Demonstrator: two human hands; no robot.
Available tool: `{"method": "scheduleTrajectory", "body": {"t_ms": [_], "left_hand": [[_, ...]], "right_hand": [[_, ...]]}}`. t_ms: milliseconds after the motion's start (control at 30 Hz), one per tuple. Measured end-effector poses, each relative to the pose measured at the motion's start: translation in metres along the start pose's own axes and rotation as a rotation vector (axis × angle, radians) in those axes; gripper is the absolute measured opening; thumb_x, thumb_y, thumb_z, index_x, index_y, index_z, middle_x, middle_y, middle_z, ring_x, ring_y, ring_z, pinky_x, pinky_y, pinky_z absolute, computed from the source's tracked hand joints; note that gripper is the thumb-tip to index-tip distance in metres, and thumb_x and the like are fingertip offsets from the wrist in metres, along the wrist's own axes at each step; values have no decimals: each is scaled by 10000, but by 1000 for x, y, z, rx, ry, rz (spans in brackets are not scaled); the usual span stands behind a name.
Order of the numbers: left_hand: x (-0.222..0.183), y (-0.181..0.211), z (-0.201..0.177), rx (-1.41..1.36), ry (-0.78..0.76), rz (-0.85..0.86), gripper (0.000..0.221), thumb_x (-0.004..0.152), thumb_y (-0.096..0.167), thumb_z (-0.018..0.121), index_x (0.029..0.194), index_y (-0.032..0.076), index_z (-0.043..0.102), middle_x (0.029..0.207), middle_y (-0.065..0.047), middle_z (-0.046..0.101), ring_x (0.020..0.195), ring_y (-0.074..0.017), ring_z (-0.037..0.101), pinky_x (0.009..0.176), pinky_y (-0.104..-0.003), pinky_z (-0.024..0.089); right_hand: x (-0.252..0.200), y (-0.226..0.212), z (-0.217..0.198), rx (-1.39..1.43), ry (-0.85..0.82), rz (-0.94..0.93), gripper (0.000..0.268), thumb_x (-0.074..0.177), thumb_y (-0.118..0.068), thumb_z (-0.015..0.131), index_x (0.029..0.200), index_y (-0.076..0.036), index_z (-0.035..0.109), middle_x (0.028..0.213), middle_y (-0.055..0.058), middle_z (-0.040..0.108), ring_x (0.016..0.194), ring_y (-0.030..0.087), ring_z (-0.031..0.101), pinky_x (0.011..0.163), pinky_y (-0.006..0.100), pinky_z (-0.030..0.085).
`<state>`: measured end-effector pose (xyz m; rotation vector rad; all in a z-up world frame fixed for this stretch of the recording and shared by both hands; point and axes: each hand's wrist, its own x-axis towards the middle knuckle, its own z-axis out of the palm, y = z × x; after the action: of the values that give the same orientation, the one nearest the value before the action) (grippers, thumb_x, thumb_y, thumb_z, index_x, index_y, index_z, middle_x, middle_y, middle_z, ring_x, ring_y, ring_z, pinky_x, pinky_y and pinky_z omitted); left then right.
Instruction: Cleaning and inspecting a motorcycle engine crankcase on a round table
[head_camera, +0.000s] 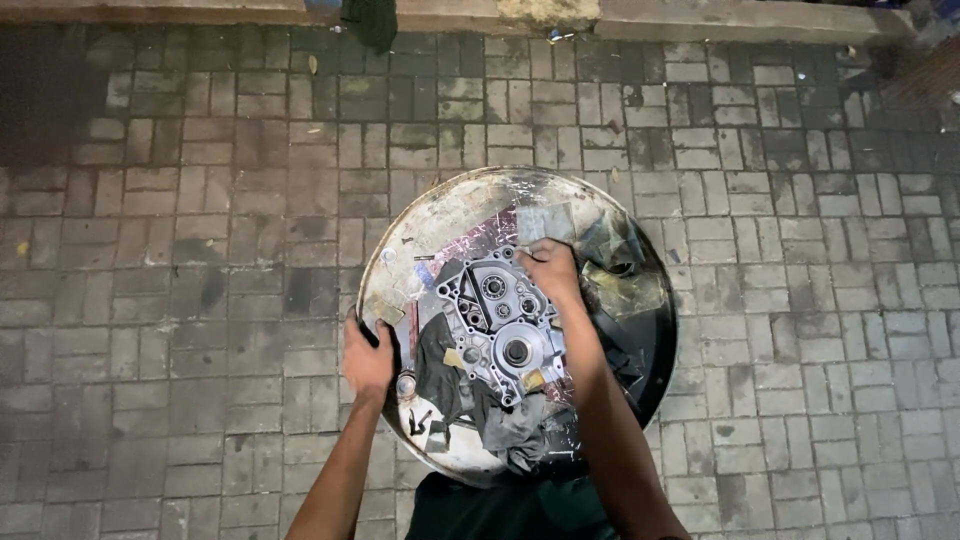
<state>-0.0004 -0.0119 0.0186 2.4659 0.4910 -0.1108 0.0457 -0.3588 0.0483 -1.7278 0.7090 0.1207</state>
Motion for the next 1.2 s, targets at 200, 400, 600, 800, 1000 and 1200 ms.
{"method": "scheduleTrajectory", "body": {"t_ms": [200, 400, 600, 800, 1000, 1200], "left_hand": [[3, -6, 3, -13, -3, 6, 575, 995, 470, 525, 1497, 200, 447, 1380, -185, 621, 1138, -465, 651, 927, -612, 523], [4, -10, 10, 35, -5, -10, 595, 984, 517, 523, 1493, 218, 455, 1363, -187, 636, 1128, -451, 664, 915, -606, 532], [-3, 4, -4, 34, -27, -34, 602, 976, 517, 523, 1498, 226, 452, 1379, -178, 630, 1142, -439, 662, 923, -592, 535], [-1, -2, 2, 31, -37, -52, 600, 976, 517, 518, 1501, 237, 440, 1386, -187, 624, 1133, -460, 661, 920, -608, 530], [1, 0, -1, 21, -63, -59, 600, 980, 508, 500, 1518, 257, 412, 1441, -164, 596, 1166, -455, 650, 941, -603, 527], [5, -5, 3, 14, -72, -65, 600, 977, 505, 515, 1510, 253, 408, 1453, -170, 587, 1174, -455, 647, 941, -612, 526]], "right_hand": [[-18, -23, 2, 151, 8, 76, 495, 850, -178, 820, 1210, 105, 633, 1097, 297, 675, 806, 218, 726, 726, 352, 645], [21, 11, 9, 104, 58, 62, 492, 813, -180, 861, 1168, 87, 651, 1072, 303, 668, 810, 274, 754, 698, 339, 660], [15, 10, 16, 63, 99, 50, 378, 823, -234, 817, 1120, -18, 724, 1031, 179, 721, 768, 176, 724, 695, 333, 623], [8, 6, 15, 41, 88, 32, 384, 838, -238, 814, 1127, -8, 708, 1021, 152, 674, 758, 144, 660, 719, 315, 585], [27, 26, 34, -7, 258, -27, 329, 858, -249, 810, 1102, -48, 720, 973, 161, 687, 959, 264, 704, 874, 423, 555], [-10, -4, 18, 97, 125, -152, 148, 871, -83, 731, 1007, -48, 683, 848, 93, 653, 796, 152, 625, 785, 332, 554]]}}
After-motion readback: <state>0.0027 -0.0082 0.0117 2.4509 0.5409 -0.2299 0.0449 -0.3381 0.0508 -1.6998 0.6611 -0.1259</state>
